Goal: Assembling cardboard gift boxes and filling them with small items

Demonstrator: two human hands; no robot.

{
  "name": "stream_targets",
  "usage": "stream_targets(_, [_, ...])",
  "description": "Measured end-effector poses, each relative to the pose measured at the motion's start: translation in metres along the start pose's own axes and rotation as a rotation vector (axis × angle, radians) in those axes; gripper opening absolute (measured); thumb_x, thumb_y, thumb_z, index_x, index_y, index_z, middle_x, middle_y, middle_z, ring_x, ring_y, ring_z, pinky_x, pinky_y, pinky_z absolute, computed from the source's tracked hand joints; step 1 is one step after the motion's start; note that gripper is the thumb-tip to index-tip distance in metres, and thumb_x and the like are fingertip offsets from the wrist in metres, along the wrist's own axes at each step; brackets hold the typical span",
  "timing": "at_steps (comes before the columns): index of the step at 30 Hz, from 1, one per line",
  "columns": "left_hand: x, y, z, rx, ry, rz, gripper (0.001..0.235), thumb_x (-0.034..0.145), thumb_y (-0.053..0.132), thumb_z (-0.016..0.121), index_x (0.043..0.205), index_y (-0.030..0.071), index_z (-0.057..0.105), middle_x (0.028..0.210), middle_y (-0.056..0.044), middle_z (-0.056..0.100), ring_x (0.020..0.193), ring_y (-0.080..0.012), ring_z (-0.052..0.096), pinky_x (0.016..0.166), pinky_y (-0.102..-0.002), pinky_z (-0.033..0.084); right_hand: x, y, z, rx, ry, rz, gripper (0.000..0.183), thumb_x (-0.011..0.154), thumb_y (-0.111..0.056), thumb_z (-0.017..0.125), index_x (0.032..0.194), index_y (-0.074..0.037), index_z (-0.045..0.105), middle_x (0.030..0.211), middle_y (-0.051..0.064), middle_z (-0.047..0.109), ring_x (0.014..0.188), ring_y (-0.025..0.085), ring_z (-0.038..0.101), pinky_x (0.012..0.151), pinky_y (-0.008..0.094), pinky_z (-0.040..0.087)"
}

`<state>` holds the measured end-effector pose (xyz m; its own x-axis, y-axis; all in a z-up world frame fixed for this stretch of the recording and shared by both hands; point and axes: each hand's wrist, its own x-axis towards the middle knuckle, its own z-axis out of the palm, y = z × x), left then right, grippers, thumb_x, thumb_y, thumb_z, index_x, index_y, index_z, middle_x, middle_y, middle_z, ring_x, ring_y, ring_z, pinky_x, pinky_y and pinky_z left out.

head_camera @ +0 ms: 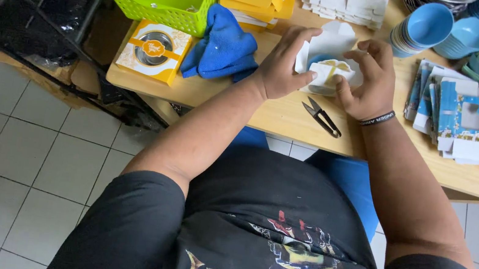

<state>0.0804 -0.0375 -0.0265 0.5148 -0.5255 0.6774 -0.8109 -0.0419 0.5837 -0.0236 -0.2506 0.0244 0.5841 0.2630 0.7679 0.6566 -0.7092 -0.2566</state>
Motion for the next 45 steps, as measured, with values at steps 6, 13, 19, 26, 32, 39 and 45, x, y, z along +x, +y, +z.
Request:
stream_targets(6, [-0.005,-0.016,0.002,-0.134,-0.023,-0.065,0.08,0.082,0.019,0.072,0.152,0.016,0.035,0.133,-0.016,0.048,0.129,-0.0305,0.054,0.114,-0.04,0.046,0.001,-0.008,0.003,0.028,0.016,-0.034,0.044,0.104,-0.029,0.061,0.117,0.013,0.065,0.114,0.031,0.053,0.106,0.046,0.058,0.094,0.053,0.047])
stream_targets(13, [-0.007,-0.019,0.002,-0.14,-0.001,-0.032,0.079,0.08,0.015,0.07,0.152,0.016,0.037,0.142,-0.012,0.055,0.133,-0.0252,0.056,0.12,-0.036,0.044,-0.003,-0.006,0.004,0.022,-0.007,-0.069,0.043,0.108,-0.025,0.061,0.117,0.017,0.066,0.12,0.038,0.06,0.112,0.053,0.064,0.095,0.057,0.05])
stream_targets(19, [-0.005,-0.02,0.007,-0.058,0.018,-0.044,0.072,0.084,0.018,0.077,0.145,0.014,0.039,0.142,-0.01,0.054,0.136,-0.0249,0.055,0.12,-0.038,0.045,-0.003,-0.003,0.005,0.028,-0.025,-0.081,0.047,0.109,-0.026,0.06,0.12,0.02,0.064,0.127,0.042,0.059,0.12,0.055,0.063,0.1,0.058,0.05])
stream_targets(26, [-0.001,-0.001,-0.003,-0.022,0.092,-0.022,0.055,0.082,0.026,0.079,0.125,0.014,0.047,0.119,-0.005,0.056,0.115,-0.0236,0.059,0.102,-0.035,0.05,-0.007,0.002,0.006,0.074,-0.056,-0.059,0.044,0.106,-0.02,0.065,0.124,0.021,0.063,0.12,0.037,0.053,0.115,0.053,0.06,0.1,0.058,0.048])
stream_targets(32, [-0.001,-0.006,-0.003,-0.013,0.039,0.021,0.058,0.091,0.034,0.079,0.137,0.017,0.047,0.132,-0.004,0.056,0.126,-0.0222,0.059,0.11,-0.035,0.052,-0.007,0.003,0.004,0.087,-0.086,-0.033,0.05,0.108,-0.023,0.063,0.129,0.022,0.064,0.126,0.037,0.054,0.119,0.052,0.06,0.089,0.053,0.046])
stream_targets(39, [-0.003,0.0,-0.003,0.06,-0.062,-0.027,0.078,0.089,0.036,0.084,0.149,0.02,0.037,0.144,-0.007,0.052,0.137,-0.0263,0.053,0.121,-0.039,0.045,0.004,-0.009,-0.002,0.111,-0.098,-0.057,0.061,0.11,-0.03,0.056,0.136,0.025,0.059,0.129,0.041,0.053,0.122,0.056,0.057,0.106,0.058,0.047])
stream_targets(45, [0.0,0.025,0.0,0.419,-0.058,0.066,0.081,0.095,0.054,0.081,0.152,0.018,0.036,0.137,-0.007,0.049,0.121,-0.0279,0.065,0.108,-0.043,0.054,0.009,-0.008,-0.001,0.145,-0.099,-0.05,0.062,0.106,-0.036,0.056,0.135,0.019,0.054,0.138,0.043,0.057,0.128,0.058,0.057,0.11,0.063,0.045])
